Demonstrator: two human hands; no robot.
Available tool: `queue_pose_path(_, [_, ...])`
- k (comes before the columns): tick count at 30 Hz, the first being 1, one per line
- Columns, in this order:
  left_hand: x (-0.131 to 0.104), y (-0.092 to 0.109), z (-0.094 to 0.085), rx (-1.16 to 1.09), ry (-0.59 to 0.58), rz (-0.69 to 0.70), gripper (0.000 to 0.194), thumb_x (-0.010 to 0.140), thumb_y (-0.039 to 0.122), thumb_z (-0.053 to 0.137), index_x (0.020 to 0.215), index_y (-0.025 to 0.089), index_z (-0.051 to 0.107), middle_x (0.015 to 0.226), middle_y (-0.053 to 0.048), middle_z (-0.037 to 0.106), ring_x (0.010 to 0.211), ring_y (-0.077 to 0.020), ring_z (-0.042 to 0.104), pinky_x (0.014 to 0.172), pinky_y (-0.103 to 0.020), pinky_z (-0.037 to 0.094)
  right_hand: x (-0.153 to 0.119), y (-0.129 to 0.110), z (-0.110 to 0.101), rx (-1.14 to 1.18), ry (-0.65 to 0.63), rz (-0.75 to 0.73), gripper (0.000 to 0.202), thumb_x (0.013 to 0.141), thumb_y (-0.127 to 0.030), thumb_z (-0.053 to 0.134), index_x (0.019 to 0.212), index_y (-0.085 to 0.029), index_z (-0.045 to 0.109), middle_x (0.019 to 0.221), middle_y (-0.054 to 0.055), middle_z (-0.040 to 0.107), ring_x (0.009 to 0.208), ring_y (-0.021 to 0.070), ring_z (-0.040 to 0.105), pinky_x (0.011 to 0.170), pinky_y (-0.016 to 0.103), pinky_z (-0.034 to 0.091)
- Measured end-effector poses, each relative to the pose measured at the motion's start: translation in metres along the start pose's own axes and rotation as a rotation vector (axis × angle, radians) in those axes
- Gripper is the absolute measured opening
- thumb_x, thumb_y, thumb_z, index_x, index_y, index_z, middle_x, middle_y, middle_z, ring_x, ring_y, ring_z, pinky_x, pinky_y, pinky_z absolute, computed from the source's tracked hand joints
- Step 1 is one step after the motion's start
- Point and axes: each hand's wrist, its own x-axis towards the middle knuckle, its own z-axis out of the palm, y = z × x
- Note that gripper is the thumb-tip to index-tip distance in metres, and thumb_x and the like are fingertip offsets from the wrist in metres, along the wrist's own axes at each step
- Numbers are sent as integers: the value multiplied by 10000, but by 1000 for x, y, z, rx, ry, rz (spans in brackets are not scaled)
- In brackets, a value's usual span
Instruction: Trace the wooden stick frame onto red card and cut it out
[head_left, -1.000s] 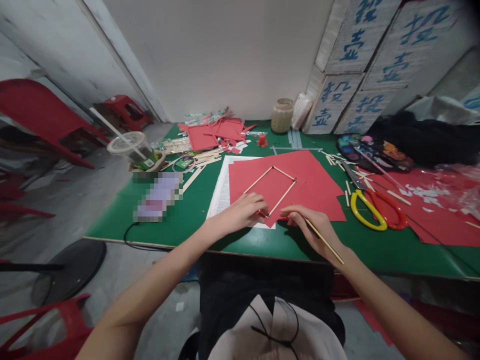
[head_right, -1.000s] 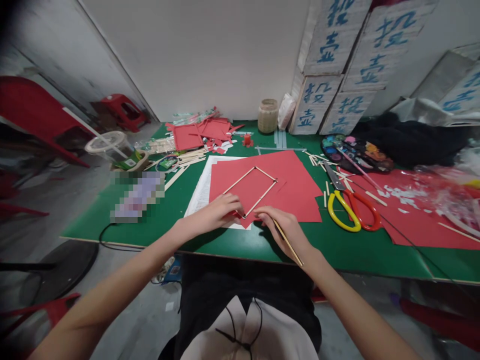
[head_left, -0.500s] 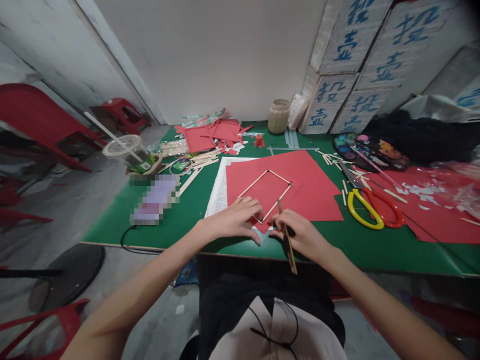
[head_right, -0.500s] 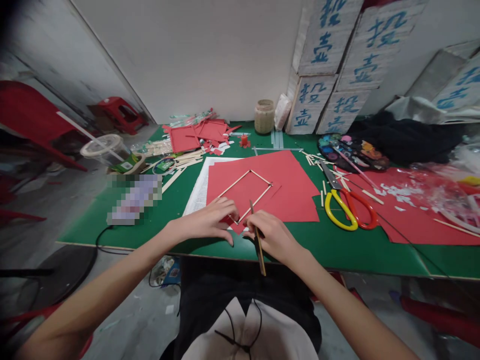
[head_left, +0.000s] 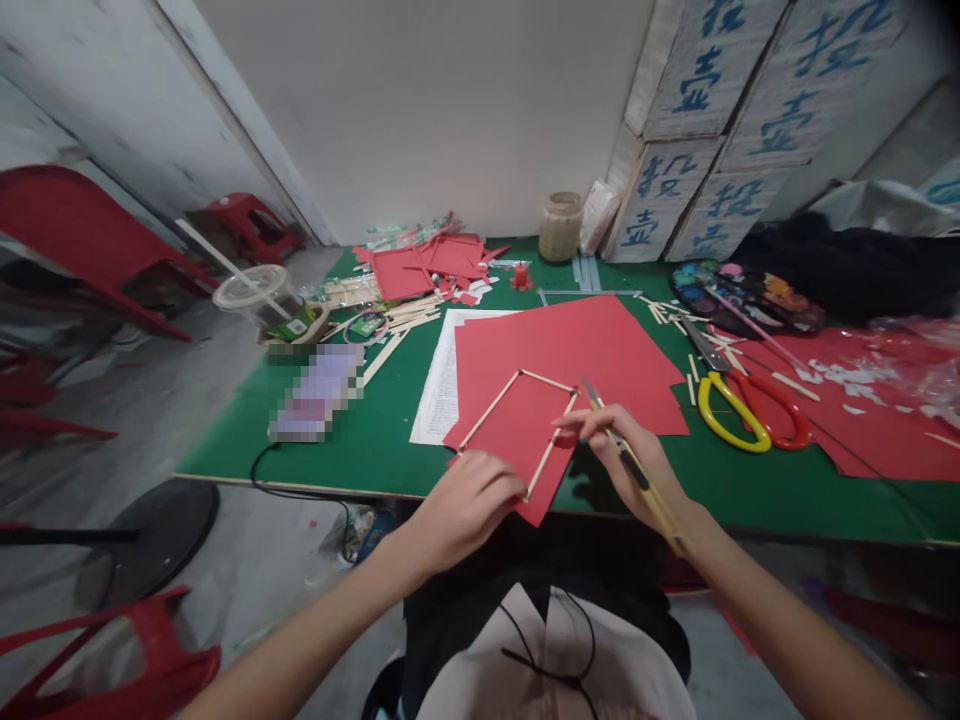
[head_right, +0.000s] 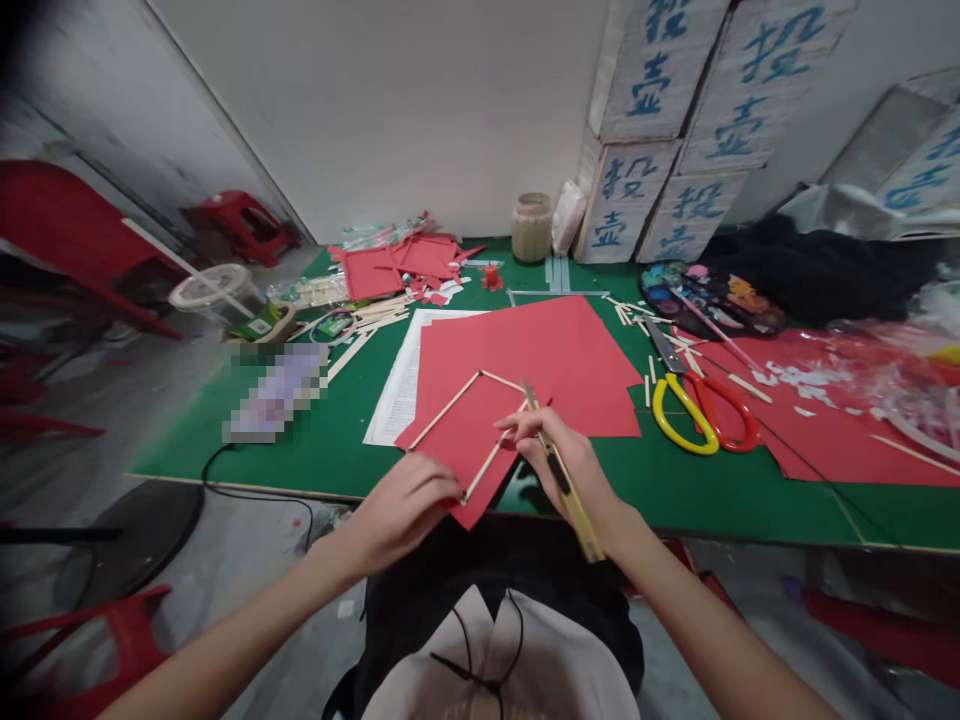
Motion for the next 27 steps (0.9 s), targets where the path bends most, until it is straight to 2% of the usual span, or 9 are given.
queue_pose_path(2, [17,-7,-13,-49,139,-45,122,1001,134,469,1015,180,580,949,-59,645,855,-166,593,758,-276,467,9,-13,0,11,-24,-59,268,1027,-420,431,1040,-223,612,1051,100,745,901,194,740,823,342,587])
queue_pose_path(4, [39,-12,-27,-93,262,-61,114,982,128,513,1024,184,603,975,-65,641,884,-160,616,772,-267,490,24,-27,-1,-48,-44,-129,236,1004,-385,505,1111,-232,650,1081,90,747,961,201,728,877,343,571])
queue_pose_path(7, [72,-14,-46,-171,390,-67,120,946,110,574,1015,182,641,956,-55,653,877,-150,631,764,-253,506,50,-46,-5,-157,-30,-221,164,943,-334,624,1047,-235,703,1063,71,756,966,214,716,876,338,557])
queue_pose_path(10, [96,-9,-64,-237,459,-138,82,911,123,622,934,179,676,899,-38,682,832,-145,634,725,-239,505,69,-60,-9,-226,35,-288,152,923,-327,650,998,-220,727,950,54,765,832,192,712,755,294,554])
queue_pose_path(13, [109,1,-83,-318,434,-262,43,886,195,667,874,177,705,857,-30,711,790,-151,637,693,-238,497,78,-72,-14,-275,100,-333,161,891,-352,689,958,-211,729,867,39,750,745,173,682,687,269,524])
queue_pose_path(18, [120,8,-105,-445,245,-387,192,892,349,668,870,176,748,857,-40,737,784,-168,643,707,-258,485,83,-87,-19,-328,140,-234,262,953,-406,585,813,-205,678,663,0,625,589,126,550,555,240,416])
queue_pose_path(23, [124,-2,-103,-610,132,-419,239,866,381,682,840,155,755,792,-41,727,722,-156,625,642,-246,457,87,-86,-20,-307,121,-167,328,946,-445,574,745,-196,642,606,-13,543,546,113,464,508,238,349])
queue_pose_path(27, [123,-8,-95,-729,108,-464,267,850,401,692,822,141,747,784,-46,721,721,-153,630,642,-239,465,84,-75,-16,-261,142,-119,299,942,-409,576,747,-194,645,598,-16,546,533,110,457,496,239,336])
